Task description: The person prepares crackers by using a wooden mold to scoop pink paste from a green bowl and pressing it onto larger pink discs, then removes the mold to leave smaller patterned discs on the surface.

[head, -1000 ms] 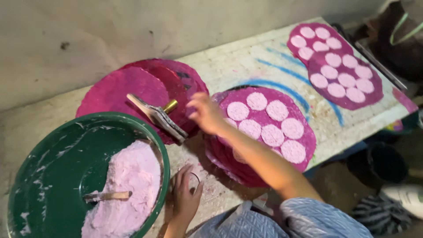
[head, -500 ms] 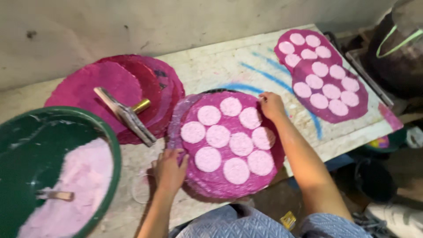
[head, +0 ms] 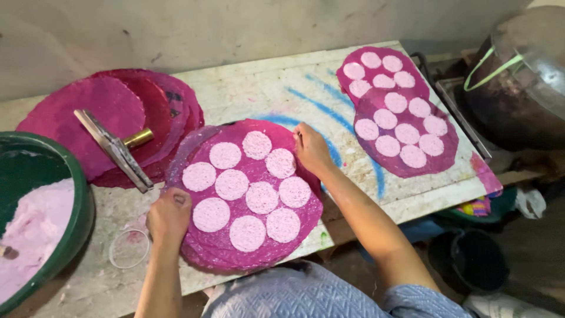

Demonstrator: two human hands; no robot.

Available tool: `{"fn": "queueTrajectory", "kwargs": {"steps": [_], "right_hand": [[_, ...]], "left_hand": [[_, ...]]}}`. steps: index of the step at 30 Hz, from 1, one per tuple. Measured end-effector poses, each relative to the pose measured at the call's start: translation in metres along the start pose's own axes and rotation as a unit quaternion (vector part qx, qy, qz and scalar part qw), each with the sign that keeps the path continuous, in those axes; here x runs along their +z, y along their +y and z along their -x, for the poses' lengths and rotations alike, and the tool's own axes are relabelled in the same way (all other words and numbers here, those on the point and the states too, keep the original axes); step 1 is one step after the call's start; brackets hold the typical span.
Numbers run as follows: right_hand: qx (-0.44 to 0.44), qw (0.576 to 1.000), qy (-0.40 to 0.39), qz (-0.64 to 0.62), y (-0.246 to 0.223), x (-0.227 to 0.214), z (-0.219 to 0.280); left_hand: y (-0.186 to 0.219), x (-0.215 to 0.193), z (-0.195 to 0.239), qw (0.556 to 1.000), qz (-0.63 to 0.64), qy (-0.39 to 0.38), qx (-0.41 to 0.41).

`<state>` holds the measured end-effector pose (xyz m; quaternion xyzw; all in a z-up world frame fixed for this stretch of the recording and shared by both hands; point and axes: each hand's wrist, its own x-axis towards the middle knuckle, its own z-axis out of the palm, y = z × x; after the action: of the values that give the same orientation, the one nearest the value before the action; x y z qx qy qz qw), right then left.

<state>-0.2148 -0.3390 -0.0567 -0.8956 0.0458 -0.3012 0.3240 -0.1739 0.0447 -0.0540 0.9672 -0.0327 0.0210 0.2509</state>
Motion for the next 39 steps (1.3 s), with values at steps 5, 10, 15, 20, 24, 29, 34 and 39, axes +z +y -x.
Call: {"fn": "queueTrajectory", "kwargs": {"steps": [5, 10, 15, 20, 24, 29, 34, 39], "right_hand": [[-0.004, 0.998, 0.009, -0.061, 0.005, -0.006, 0.001], [0.053, 0.996, -0.015, -0.063, 0.012, -0.005, 0.008], [0.028, 0.997, -0.008, -0.072, 0.012, -0.008, 0.008], [0.040, 0.994, -0.009, -0.100, -0.006, -0.016, 0.002], [0.103, 0.989, 0.000, -0.102, 0.000, -0.061, -0.003], [0.084, 0.990, 0.108, -0.018, 0.040, -0.157, 0.015], [0.113, 0.964, 0.221, 0.097, 0.099, -0.256, 0.071], [0.223, 0.907, 0.289, 0.208, 0.158, -0.300, 0.131]], "left_hand": [[-0.008, 0.020, -0.010, 0.998, 0.028, 0.042, 0.040], [-0.034, 0.028, -0.005, 0.996, 0.067, 0.033, 0.044], [-0.035, 0.018, 0.005, 0.994, 0.109, 0.002, 0.006], [0.005, -0.020, 0.014, 0.979, 0.199, 0.010, 0.040], [0.075, -0.045, -0.004, 0.964, 0.254, -0.042, 0.065], [0.172, -0.021, -0.034, 0.915, 0.321, -0.145, 0.196], [0.280, 0.110, -0.063, 0.875, 0.285, -0.234, 0.314], [0.364, 0.262, -0.057, 0.832, 0.328, -0.230, 0.383]]}}
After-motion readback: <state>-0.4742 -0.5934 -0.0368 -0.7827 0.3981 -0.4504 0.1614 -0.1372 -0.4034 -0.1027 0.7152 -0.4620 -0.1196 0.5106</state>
